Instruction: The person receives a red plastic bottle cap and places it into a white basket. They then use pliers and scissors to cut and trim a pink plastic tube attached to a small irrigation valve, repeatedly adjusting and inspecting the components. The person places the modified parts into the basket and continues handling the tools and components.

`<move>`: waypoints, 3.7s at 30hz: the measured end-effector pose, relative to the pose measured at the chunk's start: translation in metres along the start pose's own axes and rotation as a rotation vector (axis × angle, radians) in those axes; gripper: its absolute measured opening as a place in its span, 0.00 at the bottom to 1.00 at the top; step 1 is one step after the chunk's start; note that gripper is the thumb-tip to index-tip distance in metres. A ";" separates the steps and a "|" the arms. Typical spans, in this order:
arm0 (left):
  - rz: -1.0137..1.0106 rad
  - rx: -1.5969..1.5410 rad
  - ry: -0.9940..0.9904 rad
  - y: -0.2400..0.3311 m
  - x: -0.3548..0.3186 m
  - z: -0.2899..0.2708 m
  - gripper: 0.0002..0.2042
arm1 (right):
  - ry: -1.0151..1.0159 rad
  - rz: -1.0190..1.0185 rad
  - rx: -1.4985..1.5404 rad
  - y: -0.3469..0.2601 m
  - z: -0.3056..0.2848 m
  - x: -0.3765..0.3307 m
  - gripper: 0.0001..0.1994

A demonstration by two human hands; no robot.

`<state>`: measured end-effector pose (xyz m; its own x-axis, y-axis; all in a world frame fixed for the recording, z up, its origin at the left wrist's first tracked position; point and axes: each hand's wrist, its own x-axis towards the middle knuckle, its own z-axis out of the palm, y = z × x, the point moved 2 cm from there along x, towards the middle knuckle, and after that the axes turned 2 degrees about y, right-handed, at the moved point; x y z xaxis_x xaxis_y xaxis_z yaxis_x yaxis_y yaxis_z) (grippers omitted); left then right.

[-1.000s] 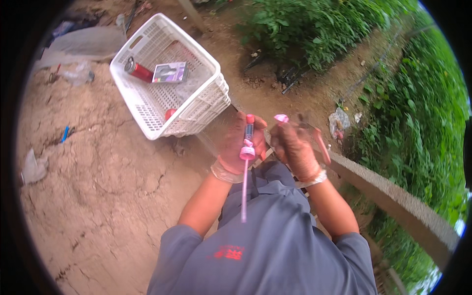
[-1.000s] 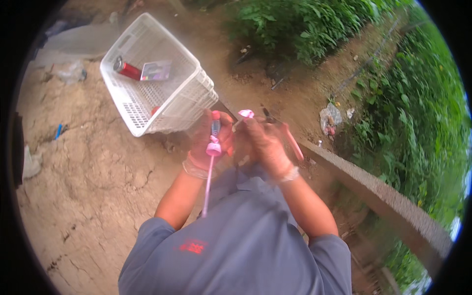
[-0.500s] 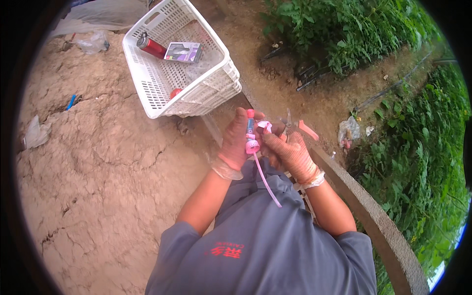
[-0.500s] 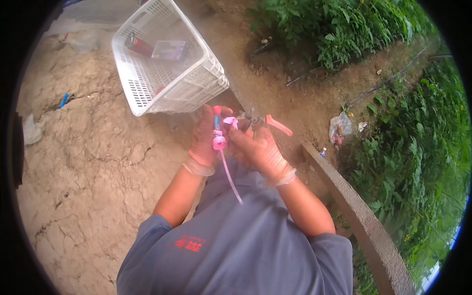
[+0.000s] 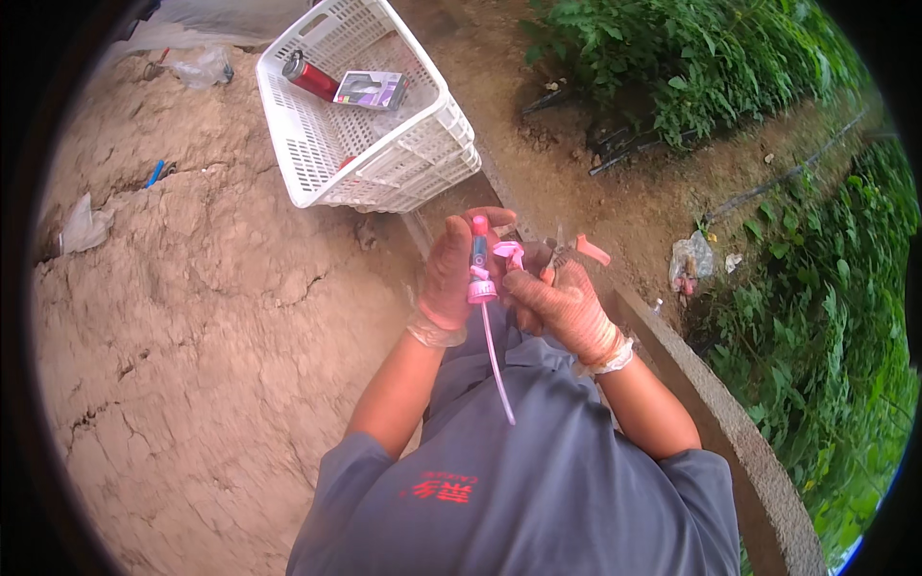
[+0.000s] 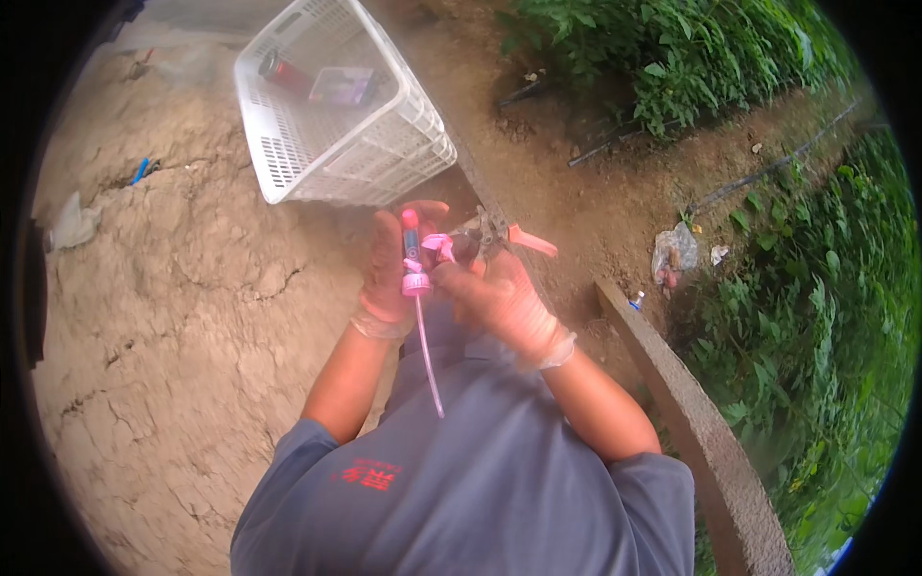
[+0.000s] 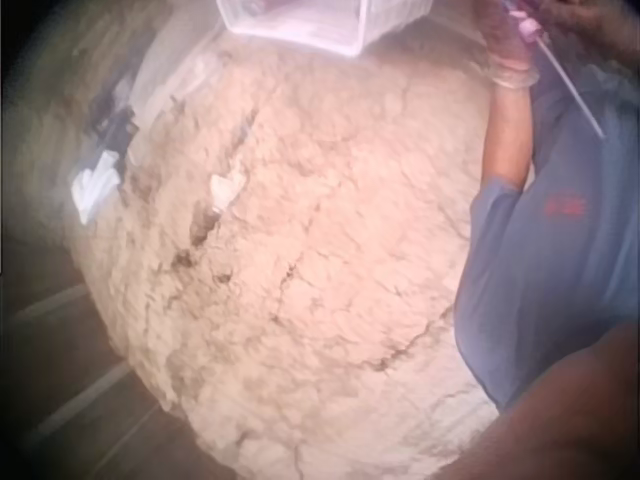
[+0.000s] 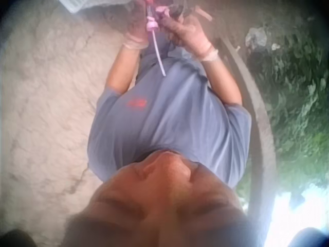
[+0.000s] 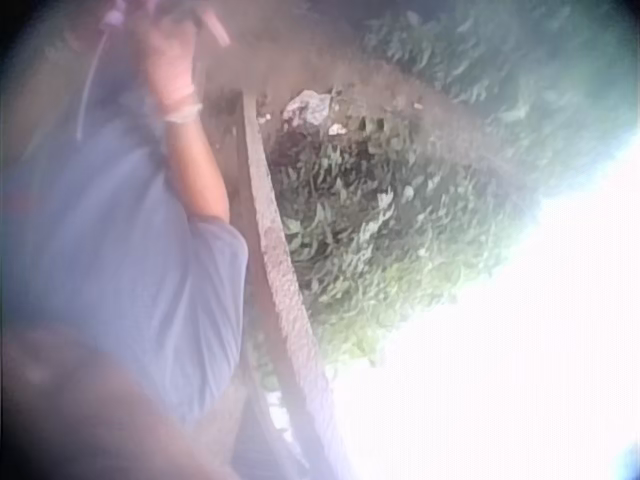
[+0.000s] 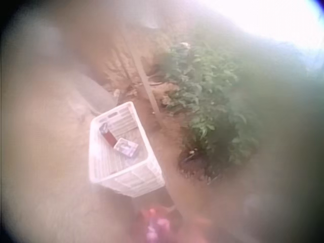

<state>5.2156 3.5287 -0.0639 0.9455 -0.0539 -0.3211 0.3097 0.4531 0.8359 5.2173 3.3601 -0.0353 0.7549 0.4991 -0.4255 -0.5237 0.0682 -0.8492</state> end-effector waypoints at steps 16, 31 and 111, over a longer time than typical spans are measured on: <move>-0.138 -0.284 0.323 -0.017 -0.050 -0.041 0.33 | -0.128 0.107 -0.092 0.021 0.038 0.013 0.15; 0.129 0.114 0.588 0.062 -0.007 -0.187 0.27 | -0.271 -0.563 -1.114 -0.008 0.156 0.164 0.12; -0.466 -0.278 0.387 0.223 0.200 -0.506 0.28 | 0.538 0.454 -0.837 0.113 0.087 0.532 0.21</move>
<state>5.4231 4.0689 -0.1671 0.5989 -0.0003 -0.8008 0.5909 0.6752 0.4416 5.5253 3.7084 -0.3306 0.7397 -0.1268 -0.6609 -0.5161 -0.7372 -0.4362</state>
